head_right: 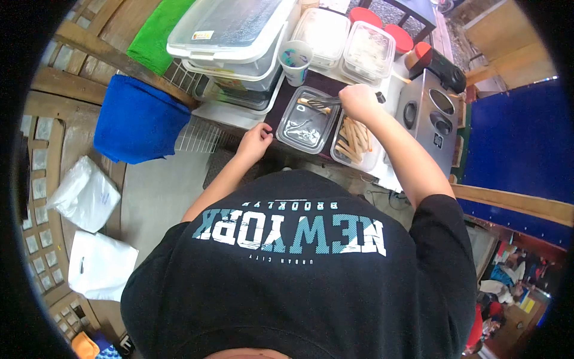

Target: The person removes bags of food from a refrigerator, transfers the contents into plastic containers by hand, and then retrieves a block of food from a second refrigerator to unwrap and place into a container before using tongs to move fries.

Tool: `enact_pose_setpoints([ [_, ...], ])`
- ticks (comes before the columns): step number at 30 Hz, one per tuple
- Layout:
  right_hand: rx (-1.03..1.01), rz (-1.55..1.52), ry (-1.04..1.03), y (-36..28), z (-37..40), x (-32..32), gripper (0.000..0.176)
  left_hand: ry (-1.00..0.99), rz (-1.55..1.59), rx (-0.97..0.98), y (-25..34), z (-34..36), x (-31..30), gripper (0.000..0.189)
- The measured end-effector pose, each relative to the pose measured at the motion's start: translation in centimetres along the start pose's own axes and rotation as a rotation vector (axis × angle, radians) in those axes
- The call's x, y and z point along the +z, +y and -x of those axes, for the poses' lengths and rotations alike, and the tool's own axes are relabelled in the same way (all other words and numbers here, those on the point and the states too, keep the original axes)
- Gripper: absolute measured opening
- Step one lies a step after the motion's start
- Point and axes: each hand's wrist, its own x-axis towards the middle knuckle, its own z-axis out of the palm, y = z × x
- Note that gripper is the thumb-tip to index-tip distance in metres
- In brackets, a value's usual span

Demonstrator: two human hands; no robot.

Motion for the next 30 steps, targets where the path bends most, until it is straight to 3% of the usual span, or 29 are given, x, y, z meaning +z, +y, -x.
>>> enact_pose_setpoints([
  [4,0.040,0.030,-0.019,0.3,-0.5,0.1,0.011,-0.010,-0.007,-0.023,-0.9,0.7,-0.3,0.021],
  [6,0.111,0.039,-0.023,0.6,0.2,-0.5,0.022,-0.026,-0.009,-0.040,-0.9,1.1,-0.3,0.020],
  [9,0.175,0.005,0.024,1.3,2.5,-2.8,0.015,-0.040,0.002,-0.046,-0.7,0.3,-0.1,0.019],
  [10,0.197,-0.042,0.015,1.5,3.7,-3.8,0.022,-0.048,0.001,-0.052,-0.7,0.0,0.0,0.018],
  [13,0.418,-0.105,0.121,1.1,8.2,-5.8,0.026,-0.044,0.003,-0.031,0.8,-0.4,0.2,0.017],
  [17,0.654,-0.160,-0.168,-1.6,13.1,-6.1,0.029,-0.032,0.015,0.030,0.9,-1.5,1.5,0.016],
  [23,0.629,-0.236,-0.235,-4.8,15.2,-0.9,0.021,-0.090,0.024,0.039,2.2,-2.4,2.3,0.017],
  [30,0.717,-0.282,-0.189,-5.3,15.3,-1.1,0.024,-0.059,0.038,0.063,2.2,-1.7,2.2,0.015],
])
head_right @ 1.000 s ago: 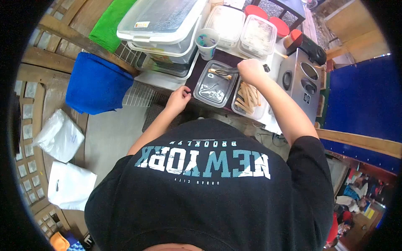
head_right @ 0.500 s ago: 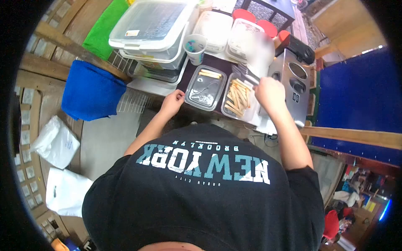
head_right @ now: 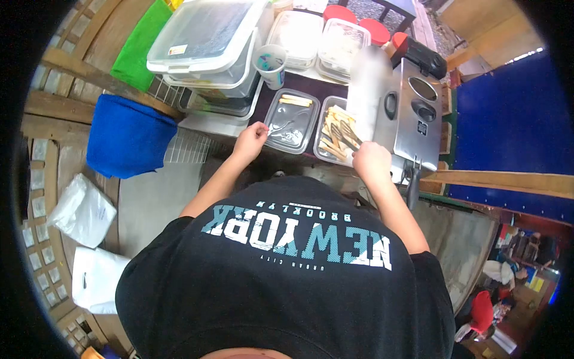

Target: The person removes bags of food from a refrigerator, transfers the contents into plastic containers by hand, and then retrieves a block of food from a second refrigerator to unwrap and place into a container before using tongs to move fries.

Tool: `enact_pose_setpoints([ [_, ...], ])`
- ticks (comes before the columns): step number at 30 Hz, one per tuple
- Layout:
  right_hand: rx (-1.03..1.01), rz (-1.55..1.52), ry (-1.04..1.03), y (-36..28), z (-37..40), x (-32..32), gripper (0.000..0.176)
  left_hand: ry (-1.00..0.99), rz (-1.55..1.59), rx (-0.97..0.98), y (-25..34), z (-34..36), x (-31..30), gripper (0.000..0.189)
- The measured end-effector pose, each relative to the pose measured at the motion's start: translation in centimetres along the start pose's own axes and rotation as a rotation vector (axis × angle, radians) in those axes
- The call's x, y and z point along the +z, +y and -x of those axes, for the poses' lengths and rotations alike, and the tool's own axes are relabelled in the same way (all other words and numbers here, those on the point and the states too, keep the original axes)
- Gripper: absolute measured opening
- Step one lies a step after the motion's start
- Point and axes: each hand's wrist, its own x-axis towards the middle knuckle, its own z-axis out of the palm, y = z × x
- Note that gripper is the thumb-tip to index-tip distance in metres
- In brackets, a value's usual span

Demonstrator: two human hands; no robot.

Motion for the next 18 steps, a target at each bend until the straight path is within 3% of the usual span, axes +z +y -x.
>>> enact_pose_setpoints([
  [7,0.136,-0.163,0.028,0.1,0.0,-0.4,0.041,0.017,0.038,-0.048,-1.2,2.9,-1.4,0.012],
  [12,0.106,-0.398,0.422,-0.7,-1.5,2.9,0.056,-0.003,0.065,0.012,-2.9,5.0,-2.3,0.011],
  [15,0.236,-0.346,0.270,-2.3,-3.4,3.1,0.064,-0.021,0.044,0.018,-3.1,6.0,-3.3,0.011],
  [18,0.162,-0.239,0.250,-3.1,-4.9,4.5,0.061,-0.042,0.011,-0.035,-3.2,7.3,-4.9,0.013],
])
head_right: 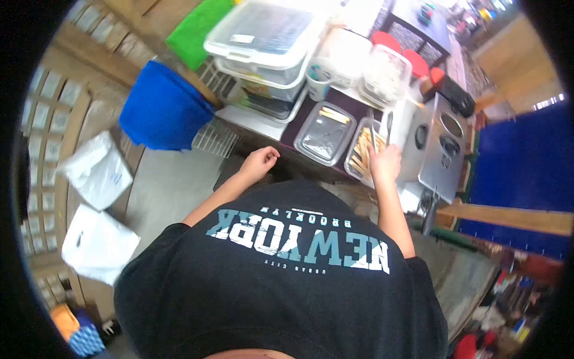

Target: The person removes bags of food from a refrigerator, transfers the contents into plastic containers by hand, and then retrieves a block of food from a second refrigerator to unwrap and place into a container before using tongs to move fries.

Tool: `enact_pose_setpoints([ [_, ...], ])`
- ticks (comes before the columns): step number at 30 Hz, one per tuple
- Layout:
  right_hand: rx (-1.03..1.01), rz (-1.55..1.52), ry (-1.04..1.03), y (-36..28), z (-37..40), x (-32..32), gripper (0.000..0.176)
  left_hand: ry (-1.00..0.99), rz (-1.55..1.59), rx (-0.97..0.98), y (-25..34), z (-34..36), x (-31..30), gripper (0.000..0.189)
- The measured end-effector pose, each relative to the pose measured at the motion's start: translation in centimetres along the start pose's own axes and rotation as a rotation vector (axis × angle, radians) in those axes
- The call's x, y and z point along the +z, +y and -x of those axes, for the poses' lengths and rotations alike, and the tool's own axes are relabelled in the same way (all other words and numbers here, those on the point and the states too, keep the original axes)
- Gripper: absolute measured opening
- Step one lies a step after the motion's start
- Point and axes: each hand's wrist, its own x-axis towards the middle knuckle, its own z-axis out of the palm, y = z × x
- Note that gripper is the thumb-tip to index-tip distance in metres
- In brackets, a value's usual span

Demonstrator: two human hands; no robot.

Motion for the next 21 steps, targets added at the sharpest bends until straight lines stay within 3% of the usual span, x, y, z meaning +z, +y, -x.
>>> enact_pose_setpoints([
  [2,-0.062,0.028,0.012,-0.3,0.0,0.6,0.064,0.052,-0.018,-0.036,-0.5,1.7,-1.5,0.013],
  [5,-0.151,0.046,0.093,0.4,0.8,0.6,0.071,0.286,-0.162,0.030,-3.7,5.7,-2.5,0.013],
  [9,-0.227,0.096,0.178,1.3,1.4,0.6,0.083,0.580,-0.134,-0.200,-4.9,15.9,-2.7,0.015],
  [12,-0.244,0.162,0.213,1.1,1.4,0.3,0.094,0.850,-0.001,-0.571,-6.4,26.9,-0.5,0.019],
  [15,-0.545,-0.104,0.327,-1.5,1.8,1.4,0.081,1.184,0.072,-1.008,-8.9,38.6,3.3,0.023],
  [17,-0.652,-0.155,0.323,-3.3,4.3,0.0,0.071,1.499,-0.094,-1.242,-11.4,48.4,7.1,0.027],
  [18,-0.703,-0.179,0.325,-4.2,5.2,-0.5,0.066,1.650,-0.127,-1.268,-12.3,54.3,8.2,0.033],
  [21,-0.634,-0.064,0.241,-5.5,3.9,0.7,0.065,2.419,-0.148,-1.479,-6.9,66.3,8.7,0.047],
])
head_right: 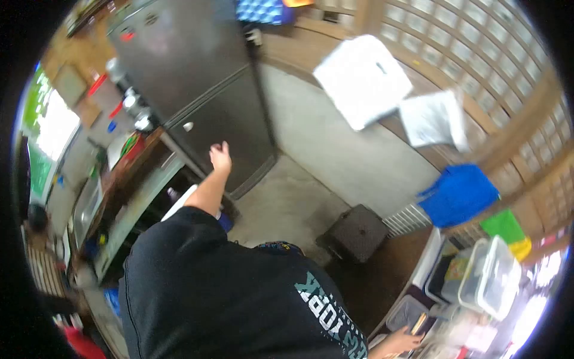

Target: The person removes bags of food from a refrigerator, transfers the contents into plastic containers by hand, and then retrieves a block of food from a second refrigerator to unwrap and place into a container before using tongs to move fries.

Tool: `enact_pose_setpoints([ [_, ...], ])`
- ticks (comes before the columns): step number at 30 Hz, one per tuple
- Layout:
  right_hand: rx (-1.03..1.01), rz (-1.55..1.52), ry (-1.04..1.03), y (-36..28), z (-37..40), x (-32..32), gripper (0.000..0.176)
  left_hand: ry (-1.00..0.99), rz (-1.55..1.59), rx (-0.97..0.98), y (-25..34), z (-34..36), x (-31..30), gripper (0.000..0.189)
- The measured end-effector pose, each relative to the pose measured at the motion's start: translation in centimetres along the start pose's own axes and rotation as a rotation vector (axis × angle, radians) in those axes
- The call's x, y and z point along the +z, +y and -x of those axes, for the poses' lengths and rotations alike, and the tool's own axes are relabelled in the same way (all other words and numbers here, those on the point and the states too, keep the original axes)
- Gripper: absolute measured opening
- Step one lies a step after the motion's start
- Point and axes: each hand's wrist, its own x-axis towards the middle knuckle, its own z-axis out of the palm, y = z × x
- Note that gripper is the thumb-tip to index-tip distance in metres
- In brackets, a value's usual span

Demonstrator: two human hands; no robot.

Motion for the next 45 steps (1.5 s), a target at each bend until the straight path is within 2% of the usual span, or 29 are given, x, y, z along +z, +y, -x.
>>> enact_pose_setpoints([
  [1,-0.041,-0.045,0.046,-1.4,0.5,-1.6,0.059,0.140,-0.002,-0.073,-0.6,-3.4,-2.2,0.050],
  [2,-0.263,0.142,0.366,-1.6,1.0,-1.6,0.071,0.279,-0.006,-0.139,-1.2,-6.5,-4.4,0.053],
  [4,-0.280,0.068,0.360,-4.2,1.4,-2.9,0.060,0.403,0.059,-0.264,-1.3,-11.9,-8.5,0.062],
  [5,-0.352,-0.002,0.268,-4.4,0.6,-1.5,0.066,0.417,0.104,-0.289,-2.3,-14.7,-9.8,0.064],
  [6,-0.400,-0.092,0.203,-5.2,-0.1,0.0,0.061,0.427,0.153,-0.313,-3.4,-17.5,-11.0,0.067],
  [8,-0.492,-0.265,0.074,-8.7,0.8,-1.1,0.053,0.389,0.184,-0.333,-5.1,-22.0,-12.9,0.071],
  [10,-0.561,-0.387,-0.033,-13.0,2.8,-0.6,0.041,0.431,0.270,-0.227,-6.6,-26.0,-13.3,0.077],
  [11,-0.602,-0.441,-0.069,-15.2,4.7,-1.9,0.039,0.439,0.260,-0.114,-6.0,-27.2,-13.8,0.078],
  [12,-0.638,-0.505,-0.103,-17.9,6.9,-3.1,0.037,0.453,0.256,0.007,-4.3,-28.7,-14.4,0.079],
  [14,-0.780,-0.553,-0.150,-22.0,10.2,-4.1,0.037,0.358,0.268,0.206,-1.7,-32.9,-14.6,0.084],
  [15,-0.857,-0.570,-0.170,-23.5,11.7,-4.3,0.038,0.400,0.232,0.184,-1.1,-34.3,-14.2,0.087],
  [16,-0.884,-0.613,-0.245,-25.5,14.0,-5.5,0.039,0.418,0.266,0.076,0.3,-34.4,-14.5,0.090],
  [18,-0.989,-0.673,-0.346,-29.4,18.2,-6.9,0.039,0.457,0.165,0.010,0.3,-34.9,-14.0,0.091],
  [20,-1.112,-0.666,-0.417,-32.9,21.9,-7.4,0.038,0.434,0.149,0.093,-0.9,-35.0,-13.8,0.092],
  [25,-1.352,-0.673,-0.636,-42.2,31.9,-12.5,0.038,0.434,0.238,0.062,0.8,-34.4,-14.6,0.083],
  [27,-1.461,-0.700,-0.682,-45.5,35.4,-13.5,0.038,0.451,0.270,0.163,1.4,-31.3,-14.6,0.082],
  [30,-1.606,-0.761,-0.820,-50.2,40.4,-16.6,0.044,0.293,0.242,0.244,3.1,-24.6,-14.5,0.073],
  [33,-1.578,-0.940,-1.165,-53.2,44.3,-19.9,0.064,0.111,0.223,0.556,3.2,-18.4,-14.2,0.051],
  [34,-1.552,-1.023,-1.296,-53.9,45.0,-20.6,0.072,0.020,0.195,0.633,3.1,-17.1,-14.0,0.050],
  [36,-1.503,-1.135,-1.384,-55.3,45.9,-22.6,0.077,-0.208,0.313,0.765,4.1,-15.7,-13.7,0.043],
  [37,-1.480,-1.199,-1.422,-55.6,46.1,-22.9,0.080,-0.262,0.376,0.795,3.9,-15.6,-13.5,0.039],
  [39,-1.309,-1.214,-1.408,-55.8,44.5,-21.8,0.081,-0.375,0.515,0.866,4.0,-15.9,-12.4,0.033],
  [40,-1.222,-1.225,-1.389,-55.9,43.2,-21.3,0.082,-0.355,0.549,0.853,4.3,-16.7,-11.6,0.030],
  [45,-1.144,-1.183,-1.309,-55.3,41.3,-22.0,0.082,-0.280,0.610,0.731,8.8,-25.5,-7.6,0.021],
])
